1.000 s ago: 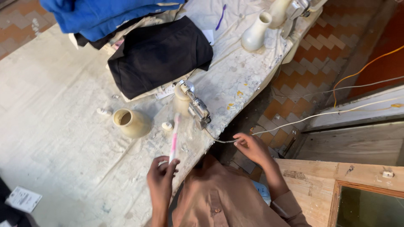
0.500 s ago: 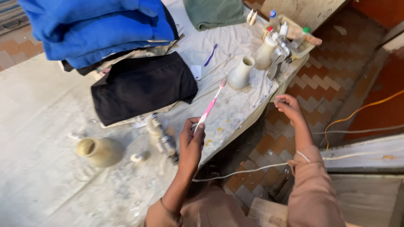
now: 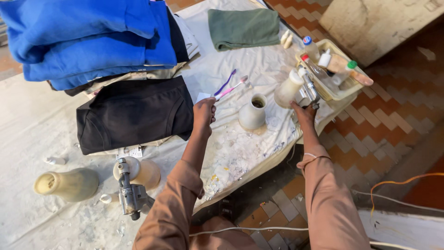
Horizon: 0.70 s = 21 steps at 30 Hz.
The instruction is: The person scrubs the pink trim and hood of a black hoodie with a toothbrush, then smooths and turns the garment over on the table. They reposition the hoodie, press it flat, and later hold a rotary tool while handling the garment.
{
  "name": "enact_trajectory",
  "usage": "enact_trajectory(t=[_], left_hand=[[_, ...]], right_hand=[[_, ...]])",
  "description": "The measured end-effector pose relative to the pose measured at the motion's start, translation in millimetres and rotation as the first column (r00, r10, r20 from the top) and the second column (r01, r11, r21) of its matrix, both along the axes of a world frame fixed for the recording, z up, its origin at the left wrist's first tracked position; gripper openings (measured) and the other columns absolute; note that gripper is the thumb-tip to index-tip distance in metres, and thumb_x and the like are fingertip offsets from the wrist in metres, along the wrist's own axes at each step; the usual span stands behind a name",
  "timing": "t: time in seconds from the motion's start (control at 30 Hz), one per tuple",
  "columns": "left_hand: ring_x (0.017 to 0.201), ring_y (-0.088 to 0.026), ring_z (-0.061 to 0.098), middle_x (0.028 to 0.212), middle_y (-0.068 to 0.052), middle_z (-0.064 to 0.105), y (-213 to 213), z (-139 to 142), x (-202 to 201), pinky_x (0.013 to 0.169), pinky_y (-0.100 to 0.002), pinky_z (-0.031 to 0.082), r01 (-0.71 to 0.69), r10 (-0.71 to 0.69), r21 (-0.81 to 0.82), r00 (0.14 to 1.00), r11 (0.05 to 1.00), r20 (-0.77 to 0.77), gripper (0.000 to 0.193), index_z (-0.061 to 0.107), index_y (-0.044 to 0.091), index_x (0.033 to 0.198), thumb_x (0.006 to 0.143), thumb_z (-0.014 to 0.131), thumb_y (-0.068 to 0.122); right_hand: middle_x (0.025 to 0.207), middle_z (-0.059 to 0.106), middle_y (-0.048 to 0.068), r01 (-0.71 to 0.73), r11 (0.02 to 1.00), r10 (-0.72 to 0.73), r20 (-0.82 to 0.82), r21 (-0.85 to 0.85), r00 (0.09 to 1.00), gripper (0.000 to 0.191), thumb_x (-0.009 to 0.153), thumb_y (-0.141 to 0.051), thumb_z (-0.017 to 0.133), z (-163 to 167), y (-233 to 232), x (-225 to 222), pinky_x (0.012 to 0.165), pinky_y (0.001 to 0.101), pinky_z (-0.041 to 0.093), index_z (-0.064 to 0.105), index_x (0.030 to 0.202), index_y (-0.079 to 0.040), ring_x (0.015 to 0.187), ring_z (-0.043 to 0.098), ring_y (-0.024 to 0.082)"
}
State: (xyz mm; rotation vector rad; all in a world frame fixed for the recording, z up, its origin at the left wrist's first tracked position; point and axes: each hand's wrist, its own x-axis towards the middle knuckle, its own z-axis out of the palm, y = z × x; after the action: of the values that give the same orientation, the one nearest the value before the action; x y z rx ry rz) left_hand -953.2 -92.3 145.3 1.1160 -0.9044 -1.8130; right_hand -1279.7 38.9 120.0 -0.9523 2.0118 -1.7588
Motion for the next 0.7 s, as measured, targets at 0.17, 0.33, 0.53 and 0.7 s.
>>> enact_trajectory(t=[0.17, 0.33, 0.53, 0.7], left_hand=[[0.048, -0.006, 0.034, 0.061, 0.004, 0.047, -14.9, 2.0, -17.8, 0.044, -0.026, 0.029, 0.031, -0.029, -0.064, 0.999, 0.997, 0.035, 0.025, 0.07, 0.0, 0.102, 0.096, 0.058, 0.021], [0.048, -0.006, 0.036, 0.059, 0.003, 0.046, -4.2, 6.2, -18.2, 0.045, -0.025, 0.033, 0.092, -0.081, -0.184, 0.995, 0.979, 0.065, 0.029, 0.072, 0.0, 0.102, 0.098, 0.057, 0.024], [0.047, -0.005, 0.033, 0.059, 0.006, 0.044, 23.2, 18.5, -6.5, 0.045, -0.025, 0.029, 0.153, -0.149, -0.134, 0.988, 0.979, 0.042, 0.026, 0.071, -0.002, 0.101, 0.097, 0.059, 0.021], [0.047, -0.005, 0.033, 0.057, 0.006, 0.043, 43.9, 28.1, 7.6, 0.045, -0.025, 0.029, 0.202, -0.2, -0.122, 0.979, 0.972, 0.029, 0.026, 0.071, -0.001, 0.1, 0.097, 0.06, 0.022]], right_hand=[[0.128, 0.066, 0.016, 0.098, 0.992, -0.095, 0.03, -0.083, 0.995, 0.064, 0.082, -0.018, 0.086, -22.8, 5.5, -3.0, 0.096, 0.0369, 0.052, 0.054, 0.133, 0.005, 0.111, 0.066, 0.025], [0.142, 0.057, 0.019, 0.061, 0.995, -0.074, 0.161, 0.081, 0.984, 0.078, 0.083, -0.028, 0.083, -12.3, 68.6, 28.7, 0.112, 0.0412, 0.043, 0.046, 0.145, 0.0, 0.128, 0.057, 0.028], [0.119, 0.073, 0.017, 0.151, 0.933, -0.182, 0.066, 0.327, 0.981, 0.06, 0.078, -0.031, 0.083, 12.4, 180.4, 117.8, 0.091, 0.0444, 0.056, 0.067, 0.127, -0.002, 0.1, 0.07, 0.029], [0.11, 0.073, 0.017, 0.175, 0.966, -0.151, -0.13, 0.19, 0.98, 0.056, 0.075, -0.025, 0.087, 6.1, 205.8, 164.2, 0.087, 0.0408, 0.053, 0.067, 0.118, 0.003, 0.099, 0.07, 0.026]])
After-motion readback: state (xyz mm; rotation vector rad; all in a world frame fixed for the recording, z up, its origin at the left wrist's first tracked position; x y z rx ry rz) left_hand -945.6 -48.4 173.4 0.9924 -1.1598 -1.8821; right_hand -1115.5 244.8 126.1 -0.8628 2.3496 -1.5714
